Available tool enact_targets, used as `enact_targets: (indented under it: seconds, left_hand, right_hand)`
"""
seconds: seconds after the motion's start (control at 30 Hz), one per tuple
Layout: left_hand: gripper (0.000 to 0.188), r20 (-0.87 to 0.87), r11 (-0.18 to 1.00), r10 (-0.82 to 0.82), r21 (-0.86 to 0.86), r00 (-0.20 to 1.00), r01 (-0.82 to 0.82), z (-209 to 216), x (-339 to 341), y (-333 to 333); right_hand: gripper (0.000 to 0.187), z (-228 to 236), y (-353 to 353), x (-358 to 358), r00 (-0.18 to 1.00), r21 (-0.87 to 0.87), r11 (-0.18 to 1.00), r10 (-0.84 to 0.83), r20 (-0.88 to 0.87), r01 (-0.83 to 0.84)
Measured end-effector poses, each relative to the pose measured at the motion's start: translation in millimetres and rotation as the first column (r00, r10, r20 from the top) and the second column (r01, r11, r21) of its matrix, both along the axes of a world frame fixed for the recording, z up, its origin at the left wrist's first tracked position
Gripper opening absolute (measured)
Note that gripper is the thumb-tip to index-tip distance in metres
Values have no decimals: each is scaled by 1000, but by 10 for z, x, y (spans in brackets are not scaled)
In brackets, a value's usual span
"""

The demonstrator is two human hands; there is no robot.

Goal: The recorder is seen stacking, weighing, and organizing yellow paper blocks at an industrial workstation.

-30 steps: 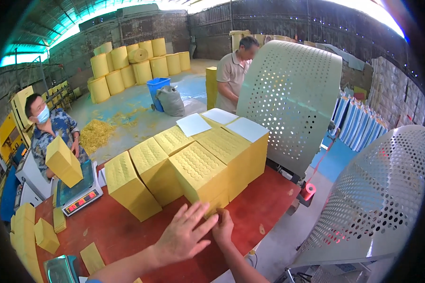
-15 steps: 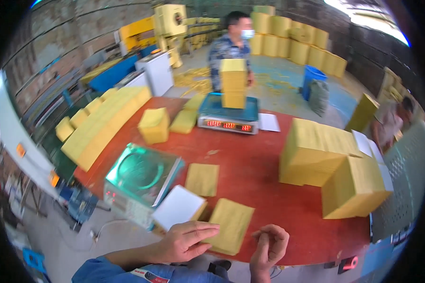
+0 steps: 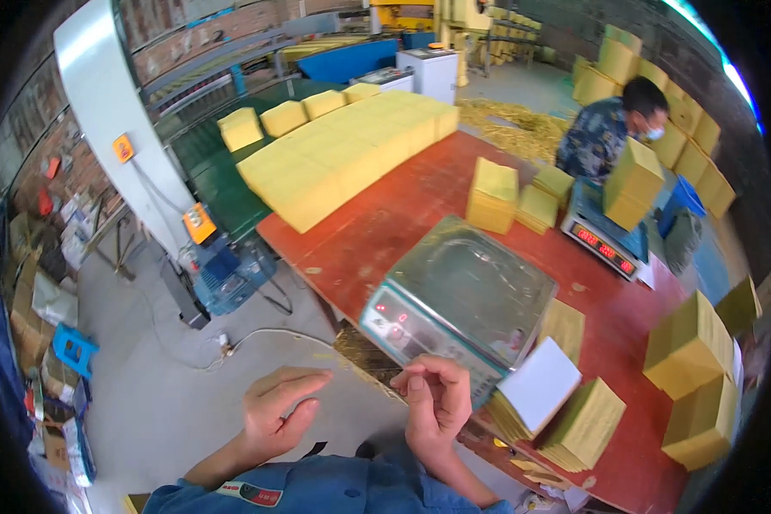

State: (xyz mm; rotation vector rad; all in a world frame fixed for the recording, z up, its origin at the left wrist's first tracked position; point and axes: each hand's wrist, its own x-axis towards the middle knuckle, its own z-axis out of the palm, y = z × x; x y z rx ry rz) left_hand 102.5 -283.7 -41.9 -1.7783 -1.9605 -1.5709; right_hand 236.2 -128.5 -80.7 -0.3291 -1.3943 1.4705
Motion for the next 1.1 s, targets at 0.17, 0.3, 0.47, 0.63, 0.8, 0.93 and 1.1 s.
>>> enact_targets:
  seconds: [0.17,0.3,0.47,0.63,0.8,0.93,1.1]
  left_hand:
    - [28,58,993,120,-20,991,-119,-33,-549,-202]
    - [27,33,980,197,13,980,-197,-74,-1072,-93]
    - [29,16,962,269,-45,963,-268,-144,-1896,175]
    - [36,-76,926,347,-128,935,-354,-298,-2846,533]
    - [44,-236,943,242,-173,941,-286,-620,-4064,1118]
    - [52,-460,948,132,-200,878,-248,-843,-4758,1680]
    - [58,-473,916,-39,-369,880,-158,-1101,-4976,2024]
  right_hand:
    - [10,13,-61,-848,992,47,992,121,-23,-119]
    - [18,-56,77,-1532,971,49,974,224,-82,-220]
    - [20,-113,302,-2449,968,-6,970,240,-77,-241]
    - [30,-261,548,-3218,946,-102,941,323,-13,-322]
    - [40,-482,939,-4025,945,288,957,-71,320,-26]
    - [43,-581,1364,-4689,834,571,813,-391,390,114]
    - [41,-893,1617,-4984,599,749,660,-625,501,62]
